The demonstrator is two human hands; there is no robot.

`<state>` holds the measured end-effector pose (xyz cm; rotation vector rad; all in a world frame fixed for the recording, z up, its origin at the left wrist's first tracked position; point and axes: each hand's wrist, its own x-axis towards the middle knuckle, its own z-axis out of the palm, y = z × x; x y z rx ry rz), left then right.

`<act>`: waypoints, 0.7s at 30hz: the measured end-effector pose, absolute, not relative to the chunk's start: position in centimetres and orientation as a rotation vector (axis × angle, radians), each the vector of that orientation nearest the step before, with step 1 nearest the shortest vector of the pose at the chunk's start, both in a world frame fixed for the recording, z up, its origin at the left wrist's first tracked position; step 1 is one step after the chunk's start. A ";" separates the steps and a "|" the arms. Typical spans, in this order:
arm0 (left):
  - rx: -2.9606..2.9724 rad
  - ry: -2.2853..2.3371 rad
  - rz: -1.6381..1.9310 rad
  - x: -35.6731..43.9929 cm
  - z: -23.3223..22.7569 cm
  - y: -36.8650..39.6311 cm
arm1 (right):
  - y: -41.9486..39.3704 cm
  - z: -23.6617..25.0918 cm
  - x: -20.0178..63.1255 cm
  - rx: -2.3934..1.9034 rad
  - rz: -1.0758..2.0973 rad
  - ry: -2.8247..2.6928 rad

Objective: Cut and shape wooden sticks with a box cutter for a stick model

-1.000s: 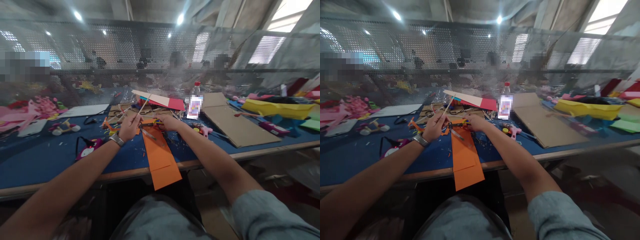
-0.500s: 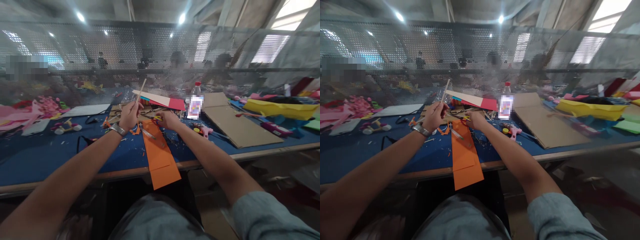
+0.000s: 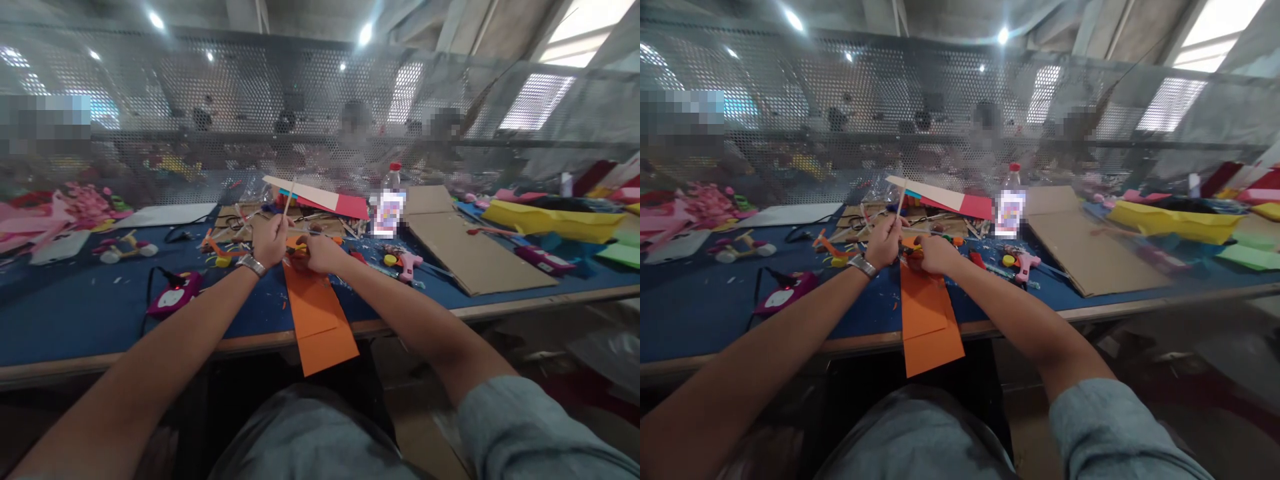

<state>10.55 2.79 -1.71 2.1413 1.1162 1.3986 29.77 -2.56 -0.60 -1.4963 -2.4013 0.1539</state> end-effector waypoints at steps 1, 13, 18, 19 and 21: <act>2.176 1.133 1.366 10.4 -1.8 2.7 | -2.6 -0.7 29.7 -1.490 0.157 -2.410; 2.275 1.180 1.204 10.4 -3.2 3.0 | -0.8 2.7 34.4 -1.701 0.077 -2.408; 2.197 1.167 1.253 10.7 -3.4 2.7 | 0.3 3.4 38.0 -2.062 0.128 -2.384; 2.178 1.159 1.268 10.7 -3.5 2.7 | 0.4 3.3 38.5 -2.111 0.155 -2.388; 2.139 1.138 1.290 10.8 -3.7 3.0 | 0.4 3.1 39.0 -2.175 0.220 -2.401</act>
